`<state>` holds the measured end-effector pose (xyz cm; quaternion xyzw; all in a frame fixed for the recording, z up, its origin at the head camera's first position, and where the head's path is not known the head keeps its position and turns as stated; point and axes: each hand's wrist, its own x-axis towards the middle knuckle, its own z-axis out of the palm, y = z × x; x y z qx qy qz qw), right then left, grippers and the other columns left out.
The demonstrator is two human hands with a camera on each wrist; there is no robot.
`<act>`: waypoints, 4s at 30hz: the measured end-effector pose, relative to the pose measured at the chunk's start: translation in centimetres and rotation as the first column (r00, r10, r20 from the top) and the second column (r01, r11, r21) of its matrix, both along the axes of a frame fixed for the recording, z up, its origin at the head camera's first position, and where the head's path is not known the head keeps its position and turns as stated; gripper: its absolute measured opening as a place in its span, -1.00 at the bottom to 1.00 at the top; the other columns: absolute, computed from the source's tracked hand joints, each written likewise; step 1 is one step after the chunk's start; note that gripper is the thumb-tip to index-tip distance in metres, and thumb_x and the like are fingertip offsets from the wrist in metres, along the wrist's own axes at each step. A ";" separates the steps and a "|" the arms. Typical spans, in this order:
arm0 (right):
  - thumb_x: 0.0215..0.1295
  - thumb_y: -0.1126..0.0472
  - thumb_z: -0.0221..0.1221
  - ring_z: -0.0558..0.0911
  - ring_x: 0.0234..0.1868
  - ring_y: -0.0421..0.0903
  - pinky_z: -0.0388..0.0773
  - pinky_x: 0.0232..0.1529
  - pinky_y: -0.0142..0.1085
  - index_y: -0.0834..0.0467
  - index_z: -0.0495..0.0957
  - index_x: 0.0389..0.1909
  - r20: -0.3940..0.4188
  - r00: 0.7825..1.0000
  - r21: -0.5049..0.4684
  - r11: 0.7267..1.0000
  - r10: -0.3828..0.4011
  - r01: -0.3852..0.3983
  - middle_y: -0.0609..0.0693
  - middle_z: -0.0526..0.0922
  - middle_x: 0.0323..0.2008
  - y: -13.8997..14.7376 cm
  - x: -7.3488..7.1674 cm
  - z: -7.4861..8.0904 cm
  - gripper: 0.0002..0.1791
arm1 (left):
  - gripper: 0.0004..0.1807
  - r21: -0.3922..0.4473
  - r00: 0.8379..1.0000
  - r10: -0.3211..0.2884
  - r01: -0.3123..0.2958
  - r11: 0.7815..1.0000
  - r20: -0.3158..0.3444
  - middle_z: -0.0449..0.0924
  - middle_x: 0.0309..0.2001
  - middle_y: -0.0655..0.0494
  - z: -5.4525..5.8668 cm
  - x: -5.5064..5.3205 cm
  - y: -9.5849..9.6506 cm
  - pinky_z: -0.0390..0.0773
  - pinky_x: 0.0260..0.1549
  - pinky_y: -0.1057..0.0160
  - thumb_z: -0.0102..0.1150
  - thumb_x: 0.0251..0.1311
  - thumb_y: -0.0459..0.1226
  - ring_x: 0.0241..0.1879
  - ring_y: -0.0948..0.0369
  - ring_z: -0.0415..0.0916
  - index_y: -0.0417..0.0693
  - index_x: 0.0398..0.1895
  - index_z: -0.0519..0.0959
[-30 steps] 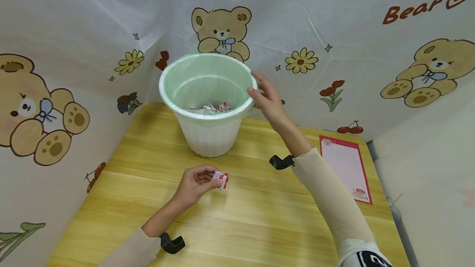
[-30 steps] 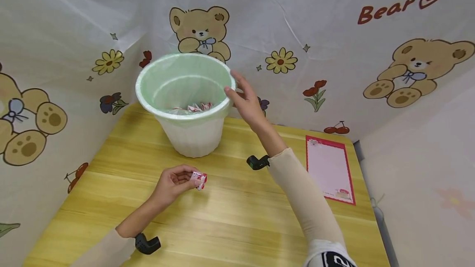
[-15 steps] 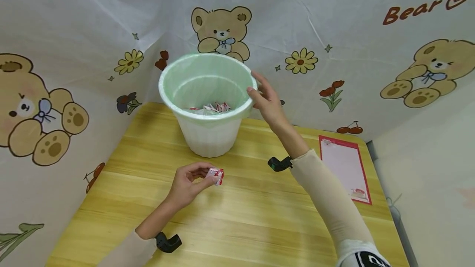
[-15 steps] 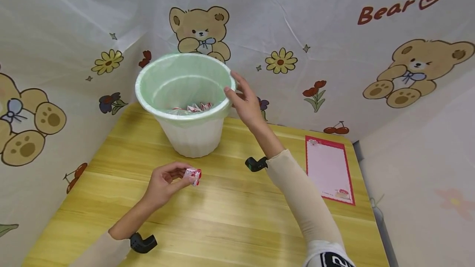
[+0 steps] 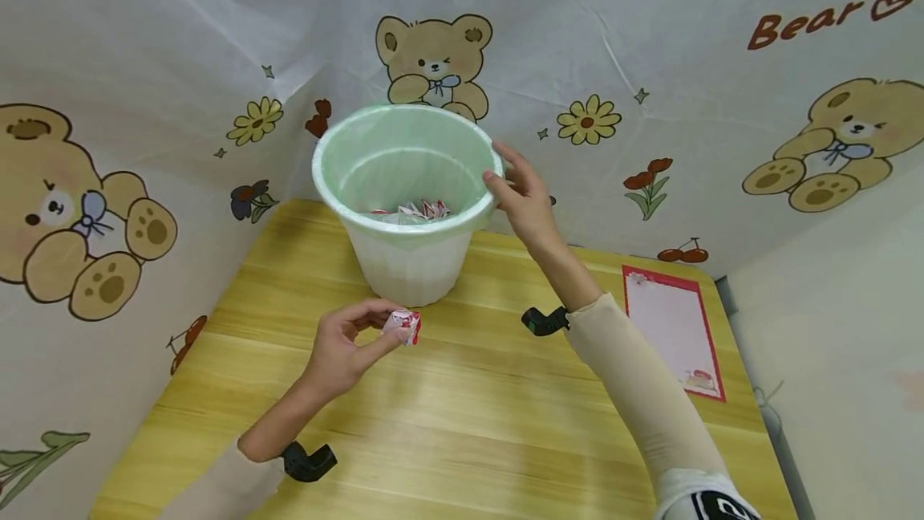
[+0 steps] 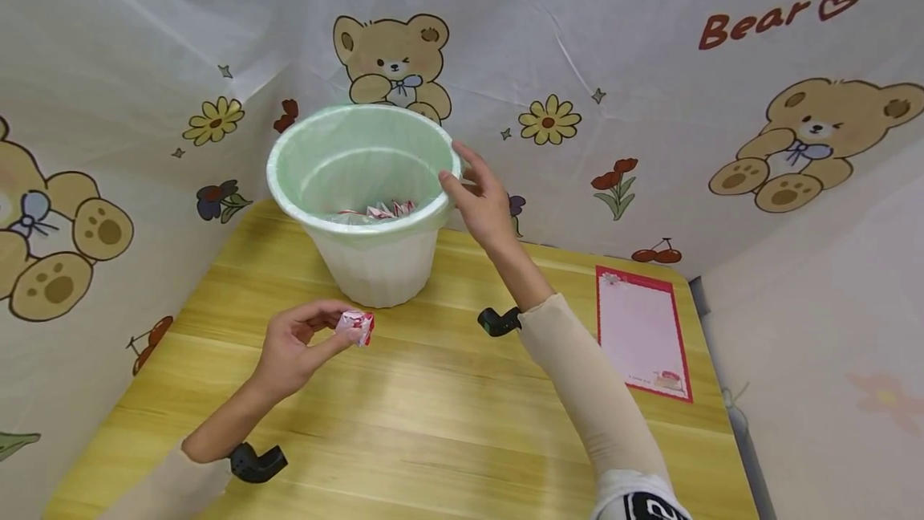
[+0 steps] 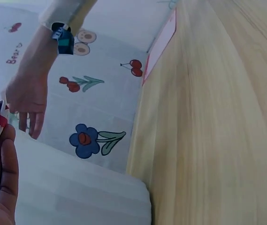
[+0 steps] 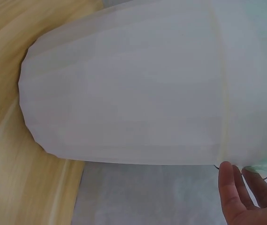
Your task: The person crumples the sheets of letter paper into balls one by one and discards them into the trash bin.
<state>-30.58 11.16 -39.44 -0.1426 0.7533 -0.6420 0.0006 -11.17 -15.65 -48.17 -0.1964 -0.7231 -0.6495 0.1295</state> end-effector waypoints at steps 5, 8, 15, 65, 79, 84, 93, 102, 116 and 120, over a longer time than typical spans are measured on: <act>0.61 -0.01 0.17 0.65 0.33 0.32 0.77 0.20 -0.10 -0.24 0.34 0.62 -0.003 1.000 -0.002 1.000 -0.001 0.001 0.25 0.60 0.36 -0.1 0.1 -0.2 -0.38 | -0.66 -0.035 1.000 0.028 -0.029 0.999 -0.009 0.80 -0.23 -0.02 0.9 -0.2 -0.5 0.73 -0.12 0.39 0.47 0.15 -0.58 -0.23 0.30 0.71 -0.16 -0.02 0.75; 0.61 -0.01 0.16 0.66 0.32 0.32 0.77 0.19 -0.09 -0.26 0.35 0.61 0.006 1.000 -0.003 1.000 -0.013 0.013 0.26 0.60 0.36 0.0 0.3 -0.4 -0.39 | -0.65 -0.067 0.999 0.045 -0.046 0.997 -0.018 0.81 -0.21 0.02 1.4 -0.4 -0.8 0.71 -0.13 0.40 0.50 0.15 -0.55 -0.22 0.30 0.72 -0.11 -0.02 0.76; 0.61 0.00 0.15 0.67 0.30 0.31 0.79 0.16 -0.09 -0.27 0.36 0.61 0.001 1.000 -0.008 1.000 -0.021 0.021 0.23 0.62 0.33 -0.2 0.5 -0.5 -0.40 | -0.63 -0.118 0.993 0.059 -0.071 0.991 -0.100 0.83 -0.18 0.02 3.0 -1.1 -1.3 0.70 -0.14 0.42 0.54 0.11 -0.53 -0.22 0.30 0.71 -0.06 -0.04 0.78; 0.61 -0.02 0.14 0.67 0.23 0.36 0.76 0.03 -0.26 -0.30 0.36 0.59 -0.031 0.999 -0.012 1.000 -0.027 0.027 0.25 0.62 0.29 -0.4 0.7 -0.4 -0.41 | -0.69 -0.208 0.914 0.114 -0.207 0.956 -0.389 0.83 -0.26 -0.02 12.4 -6.2 -3.2 0.64 -0.16 0.50 0.55 0.08 -0.47 -0.30 0.39 0.65 -0.18 -0.08 0.79; 0.63 0.00 0.12 0.70 0.18 0.30 0.76 -0.04 -0.36 -0.24 0.34 0.62 -0.036 0.999 -0.024 1.000 -0.011 0.010 0.33 0.59 0.30 -0.3 0.5 -0.5 -0.40 | -0.76 -0.230 0.936 0.186 -0.260 0.938 -0.299 0.84 -0.26 -0.09 13.0 -10.2 -3.9 0.62 -0.24 0.52 0.54 0.17 -0.43 -0.32 0.44 0.65 -0.21 -0.09 0.78; 0.62 -0.03 0.13 0.70 0.17 0.32 0.77 -0.03 -0.33 -0.29 0.34 0.61 -0.043 0.999 -0.007 1.000 -0.022 0.022 0.30 0.62 0.32 -0.3 0.7 -0.4 -0.40 | -0.78 -0.280 0.941 0.208 -0.283 0.918 -0.269 0.84 -0.24 -0.06 13.4 -10.7 -4.2 0.62 -0.20 0.54 0.54 0.20 -0.37 -0.30 0.46 0.64 -0.17 -0.09 0.79; 0.62 -0.06 0.14 0.66 0.20 0.40 0.76 -0.03 -0.30 -0.33 0.34 0.60 -0.042 0.999 -0.010 1.000 -0.029 0.029 0.33 0.61 0.34 -0.3 0.6 -0.5 -0.41 | -0.80 -0.473 0.954 0.206 -0.289 0.832 -0.219 0.84 -0.23 0.10 14.3 -11.6 -4.5 0.53 -0.30 0.51 0.53 0.25 -0.23 -0.33 0.33 0.64 0.00 -0.09 0.80; 0.63 -0.02 0.13 0.69 0.19 0.39 0.73 -0.08 -0.34 -0.26 0.35 0.61 -0.079 0.997 0.007 1.000 -0.027 0.028 0.35 0.64 0.28 -0.4 0.5 -0.7 -0.41 | -0.79 -0.603 0.974 0.154 -0.225 0.765 -0.167 0.80 -0.26 0.09 16.0 -13.8 -4.5 0.49 -0.34 0.50 0.50 0.25 -0.20 -0.35 0.22 0.65 -0.02 -0.09 0.77; 0.64 -0.01 0.10 0.74 0.10 0.28 0.69 -0.11 -0.39 -0.23 0.33 0.62 -0.099 0.995 0.035 0.999 -0.031 0.035 0.35 0.65 0.25 -0.5 0.5 -0.9 -0.41 | -0.55 -0.683 0.982 0.176 -0.171 0.710 -0.063 0.78 -0.01 -0.01 17.1 -14.6 -4.0 0.58 -0.14 0.27 0.47 0.31 -0.16 -0.06 0.06 0.75 -0.07 0.22 0.67; 0.64 -0.01 0.10 0.74 0.08 0.25 0.70 -0.12 -0.39 -0.22 0.34 0.62 -0.101 0.994 0.027 0.999 -0.032 0.035 0.35 0.65 0.23 -0.4 0.5 -0.8 -0.41 | -0.51 -0.671 0.981 0.187 -0.172 0.721 -0.051 0.79 0.02 -0.07 17.0 -14.5 -3.9 0.60 -0.15 0.28 0.46 0.33 -0.17 -0.04 0.01 0.77 -0.09 0.29 0.66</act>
